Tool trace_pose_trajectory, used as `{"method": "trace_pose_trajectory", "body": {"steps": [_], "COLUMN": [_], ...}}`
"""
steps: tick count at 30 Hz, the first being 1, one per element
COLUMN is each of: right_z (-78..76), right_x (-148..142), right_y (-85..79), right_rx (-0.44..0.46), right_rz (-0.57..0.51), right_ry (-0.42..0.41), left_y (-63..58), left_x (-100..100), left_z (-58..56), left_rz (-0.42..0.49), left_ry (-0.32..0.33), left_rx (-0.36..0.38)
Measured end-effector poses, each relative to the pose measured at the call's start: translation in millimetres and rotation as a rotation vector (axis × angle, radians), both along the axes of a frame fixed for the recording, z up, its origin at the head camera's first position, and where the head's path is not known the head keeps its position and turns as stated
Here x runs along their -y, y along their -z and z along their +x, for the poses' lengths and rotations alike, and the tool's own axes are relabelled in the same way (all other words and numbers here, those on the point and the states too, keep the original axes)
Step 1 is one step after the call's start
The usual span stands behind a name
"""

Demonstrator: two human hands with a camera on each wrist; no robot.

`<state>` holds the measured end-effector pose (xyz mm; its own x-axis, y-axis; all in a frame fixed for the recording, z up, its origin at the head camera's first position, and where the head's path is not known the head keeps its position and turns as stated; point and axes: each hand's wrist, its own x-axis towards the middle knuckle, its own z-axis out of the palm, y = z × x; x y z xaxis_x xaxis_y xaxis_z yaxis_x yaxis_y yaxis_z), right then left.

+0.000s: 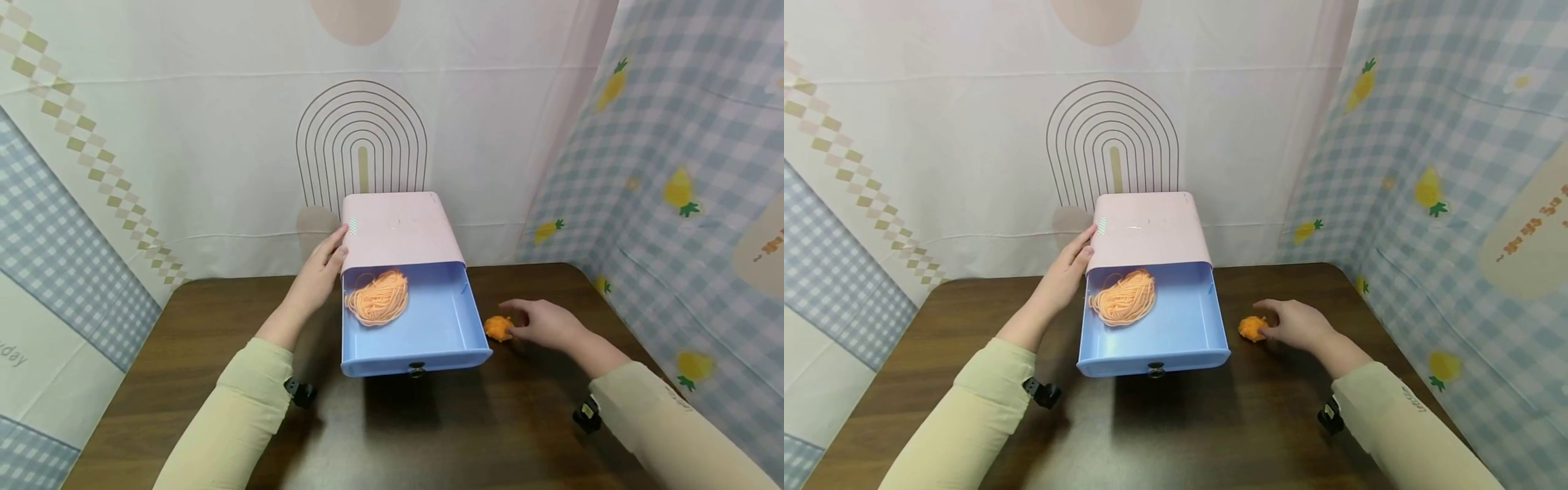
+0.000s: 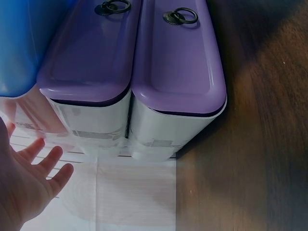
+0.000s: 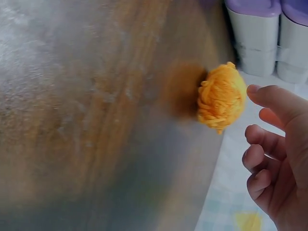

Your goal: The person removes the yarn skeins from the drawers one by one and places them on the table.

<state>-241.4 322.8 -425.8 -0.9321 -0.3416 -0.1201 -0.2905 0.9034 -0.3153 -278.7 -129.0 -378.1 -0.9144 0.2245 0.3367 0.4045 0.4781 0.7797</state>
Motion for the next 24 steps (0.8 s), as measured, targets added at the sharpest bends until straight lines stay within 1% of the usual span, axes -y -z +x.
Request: {"method": "trace_pose_trajectory", "body": {"steps": [8, 15, 22, 24], "right_z": [-3.0, -2.0, -3.5, -4.2], "right_x": [-1, 5, 10, 12], "right_y": [-13.4, -29.6, -45.3, -49.6], "right_rx": [-0.039, -0.028, -0.105, -0.116], "right_rz": [-0.026, -0.04, -0.061, -0.063], "right_ry": [0.017, 0.026, -0.011, -0.018], "left_y": [0.5, 0.7, 1.3, 1.3], "left_x": [0, 0, 1, 1], "left_z": [0.4, 0.2, -0.8, -0.7], "left_rz": [-0.002, 0.008, 0.009, 0.003], "left_ry": [0.001, 0.002, 0.005, 0.003], "left_rx": [0.0, -0.01, -0.014, -0.009]}}
